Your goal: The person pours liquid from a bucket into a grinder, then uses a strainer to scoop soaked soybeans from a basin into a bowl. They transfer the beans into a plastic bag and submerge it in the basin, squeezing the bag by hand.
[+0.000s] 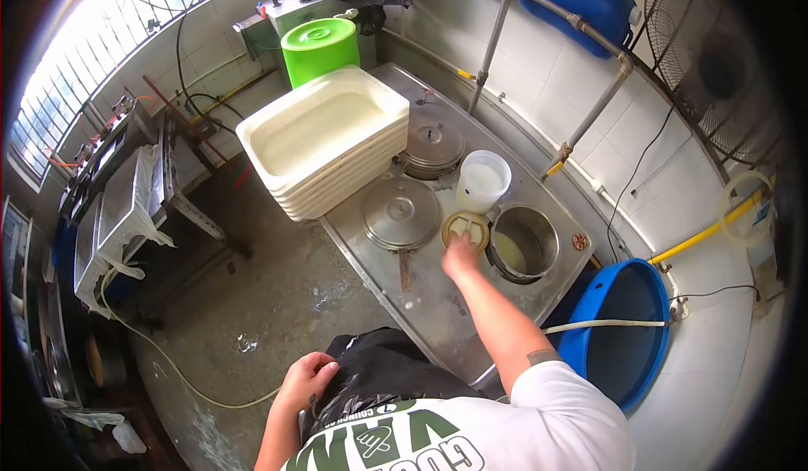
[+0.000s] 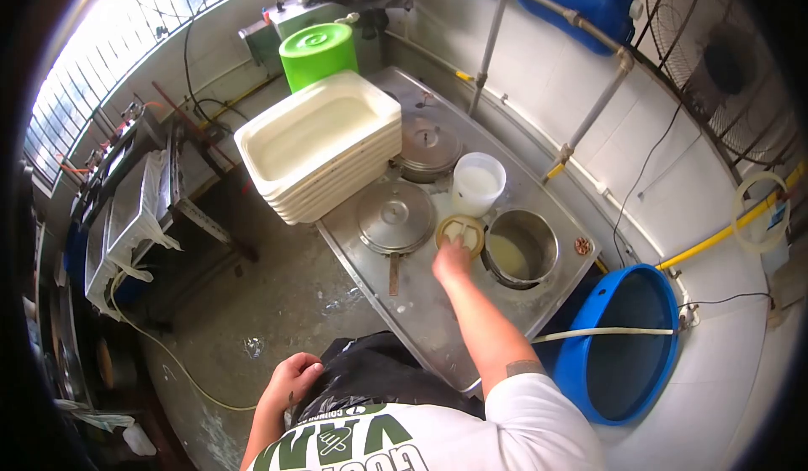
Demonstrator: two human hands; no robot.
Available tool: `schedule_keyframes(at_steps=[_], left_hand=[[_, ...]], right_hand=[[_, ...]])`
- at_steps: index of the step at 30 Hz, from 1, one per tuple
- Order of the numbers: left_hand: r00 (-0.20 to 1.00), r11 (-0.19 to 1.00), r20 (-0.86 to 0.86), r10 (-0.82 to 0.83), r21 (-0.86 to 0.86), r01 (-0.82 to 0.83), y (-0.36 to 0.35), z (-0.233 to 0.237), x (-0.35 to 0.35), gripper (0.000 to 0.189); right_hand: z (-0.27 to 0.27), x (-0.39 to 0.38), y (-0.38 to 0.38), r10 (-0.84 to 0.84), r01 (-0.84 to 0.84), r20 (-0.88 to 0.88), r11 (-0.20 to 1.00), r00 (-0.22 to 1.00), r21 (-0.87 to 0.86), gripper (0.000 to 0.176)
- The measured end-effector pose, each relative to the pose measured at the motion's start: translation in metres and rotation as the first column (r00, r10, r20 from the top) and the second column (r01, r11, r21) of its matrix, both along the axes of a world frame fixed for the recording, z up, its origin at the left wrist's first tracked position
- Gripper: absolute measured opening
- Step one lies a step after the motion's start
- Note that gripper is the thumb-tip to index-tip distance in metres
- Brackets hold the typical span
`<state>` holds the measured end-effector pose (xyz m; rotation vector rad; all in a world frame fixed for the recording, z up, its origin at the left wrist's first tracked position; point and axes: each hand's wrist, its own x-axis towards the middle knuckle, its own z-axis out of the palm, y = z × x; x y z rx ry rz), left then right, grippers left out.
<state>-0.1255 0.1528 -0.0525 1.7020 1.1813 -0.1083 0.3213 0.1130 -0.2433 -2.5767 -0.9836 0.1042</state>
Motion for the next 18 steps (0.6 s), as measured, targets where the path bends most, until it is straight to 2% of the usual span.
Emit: schedule_keyframes(at_steps=[1,2,5,9,14,17,18], left_hand=[[1.0,1.0,-0.002,-0.002,0.002,0.002,-0.001,-0.001,0.0,0.034],[1.0,0.999,0.006,-0.022,0.024,0.021,-0.004,-0.003,-0.001,0.034],[0.999,0.998,0.019,-0.035,0.055,0.034,-0.01,-0.003,0.0,0.034],[1.0,0.999,0.005,0.014,0.052,-0.014,-0.014,0.0,0.0,0.033],[1.0,0.997,-0.012,0.014,0.075,-0.013,-0.018,0.0,-0.009,0.035],[1.0,0.997,-0.009,-0.013,0.08,0.013,-0.02,-0.002,-0.008,0.035],[1.0,0.996,-0.009,-0.023,0.083,0.023,-0.02,-0.003,-0.007,0.035]], right_hand=[[0.0,0.008,-0.007,-0.013,0.015,0.019,0.993,1.0,-0.117,0.037],[-0.001,0.014,-0.014,-0.014,0.016,0.017,0.993,1.0,-0.115,0.037],[-0.01,0.022,-0.028,0.106,-0.115,-0.051,0.96,0.993,-0.255,0.031],[-0.021,-0.001,-0.052,0.156,-0.156,-0.014,0.968,0.988,-0.197,0.029],[0.012,-0.032,-0.09,0.303,-0.293,0.09,0.95,0.949,-0.109,0.029],[0.047,-0.032,-0.096,0.415,-0.408,0.054,0.906,0.908,-0.11,0.027],[0.059,-0.032,-0.099,0.407,-0.4,0.052,0.909,0.912,-0.115,0.027]])
